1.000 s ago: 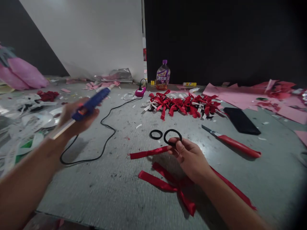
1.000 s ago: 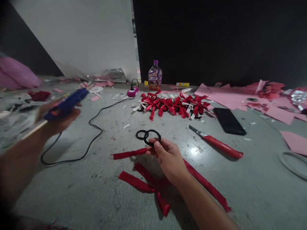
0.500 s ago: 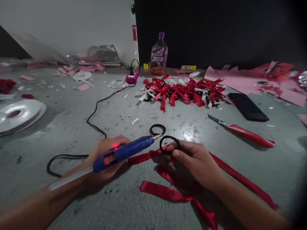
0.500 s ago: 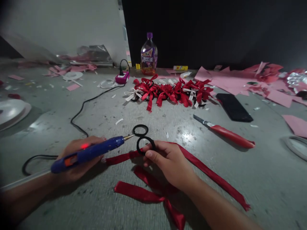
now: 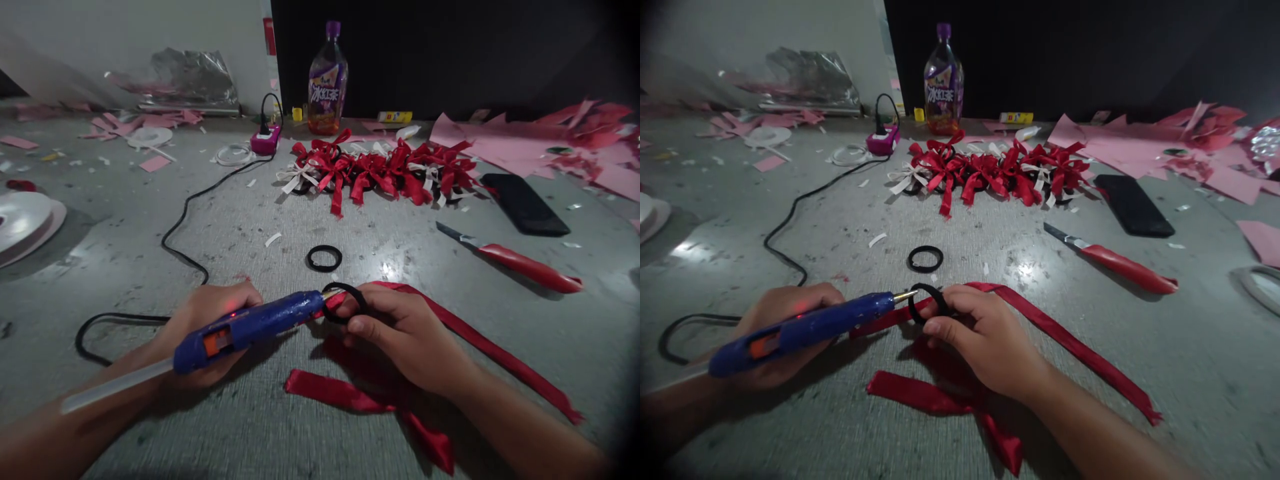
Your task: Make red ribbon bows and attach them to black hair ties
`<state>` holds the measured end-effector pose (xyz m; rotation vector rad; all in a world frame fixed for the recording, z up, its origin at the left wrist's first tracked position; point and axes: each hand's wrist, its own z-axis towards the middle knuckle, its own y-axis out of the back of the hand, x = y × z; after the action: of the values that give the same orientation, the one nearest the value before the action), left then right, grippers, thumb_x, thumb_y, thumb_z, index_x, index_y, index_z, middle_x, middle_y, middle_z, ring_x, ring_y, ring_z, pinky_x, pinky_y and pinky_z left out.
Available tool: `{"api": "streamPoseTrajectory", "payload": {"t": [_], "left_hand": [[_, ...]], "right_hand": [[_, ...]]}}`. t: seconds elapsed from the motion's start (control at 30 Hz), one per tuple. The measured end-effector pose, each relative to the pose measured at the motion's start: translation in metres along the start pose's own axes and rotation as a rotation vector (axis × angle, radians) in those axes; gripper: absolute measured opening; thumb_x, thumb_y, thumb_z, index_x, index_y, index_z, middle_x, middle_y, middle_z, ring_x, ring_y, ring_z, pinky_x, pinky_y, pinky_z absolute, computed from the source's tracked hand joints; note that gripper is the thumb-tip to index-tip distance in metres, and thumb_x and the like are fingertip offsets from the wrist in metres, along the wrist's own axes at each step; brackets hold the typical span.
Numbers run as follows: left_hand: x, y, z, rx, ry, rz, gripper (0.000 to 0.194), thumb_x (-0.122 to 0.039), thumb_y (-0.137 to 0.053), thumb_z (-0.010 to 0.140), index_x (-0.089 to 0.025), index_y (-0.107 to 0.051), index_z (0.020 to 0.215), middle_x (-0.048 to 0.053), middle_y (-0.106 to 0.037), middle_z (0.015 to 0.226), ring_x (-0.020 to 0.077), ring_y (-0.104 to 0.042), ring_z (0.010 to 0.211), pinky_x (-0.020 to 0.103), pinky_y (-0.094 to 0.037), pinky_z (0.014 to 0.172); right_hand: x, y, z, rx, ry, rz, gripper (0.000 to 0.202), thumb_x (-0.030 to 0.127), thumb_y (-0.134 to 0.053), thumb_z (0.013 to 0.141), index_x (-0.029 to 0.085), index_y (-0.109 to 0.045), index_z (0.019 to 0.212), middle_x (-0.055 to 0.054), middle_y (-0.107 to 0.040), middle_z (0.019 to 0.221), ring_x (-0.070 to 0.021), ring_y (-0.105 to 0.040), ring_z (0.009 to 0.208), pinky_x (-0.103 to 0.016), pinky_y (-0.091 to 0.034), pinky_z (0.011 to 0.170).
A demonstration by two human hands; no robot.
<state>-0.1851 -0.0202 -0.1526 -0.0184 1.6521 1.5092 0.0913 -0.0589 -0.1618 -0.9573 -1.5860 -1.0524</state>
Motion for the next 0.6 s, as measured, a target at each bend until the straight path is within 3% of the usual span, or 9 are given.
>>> {"api": "streamPoseTrajectory", "payload": {"t": [0.27,0.6], "left_hand": [[-0.0016,0.0034,0.0008,0.078,0.064,0.123,0.011,-0.029,-0.052,0.072,-0.02,-0.056,0.076,-0.004,-0.062,0.061,0.0124,-0.055,0.053,0.025,-0.035,0.055],[0.0032,-0.0005,-0.001,0.006,-0.029,0.068,0.006,-0.027,-0.052,0.074,-0.022,-0.054,0.076,-0.004,-0.061,0.061,0.0134,-0.054,0.053,0.026,-0.034,0.053]], "right_hand": [[0.0029,0.0001,0.0012,-0.011,0.081,-0.118,0.006,0.026,-0.064,0.09,0.024,-0.07,0.092,0.002,-0.069,0.093,-0.0115,-0.066,0.079,-0.025,-0.051,0.074],[0.0032,-0.0004,-0.0008,-0.012,0.081,-0.129,0.008,0.026,-0.063,0.091,0.024,-0.071,0.09,0.0,-0.07,0.092,-0.0134,-0.066,0.079,-0.027,-0.051,0.075]]}}
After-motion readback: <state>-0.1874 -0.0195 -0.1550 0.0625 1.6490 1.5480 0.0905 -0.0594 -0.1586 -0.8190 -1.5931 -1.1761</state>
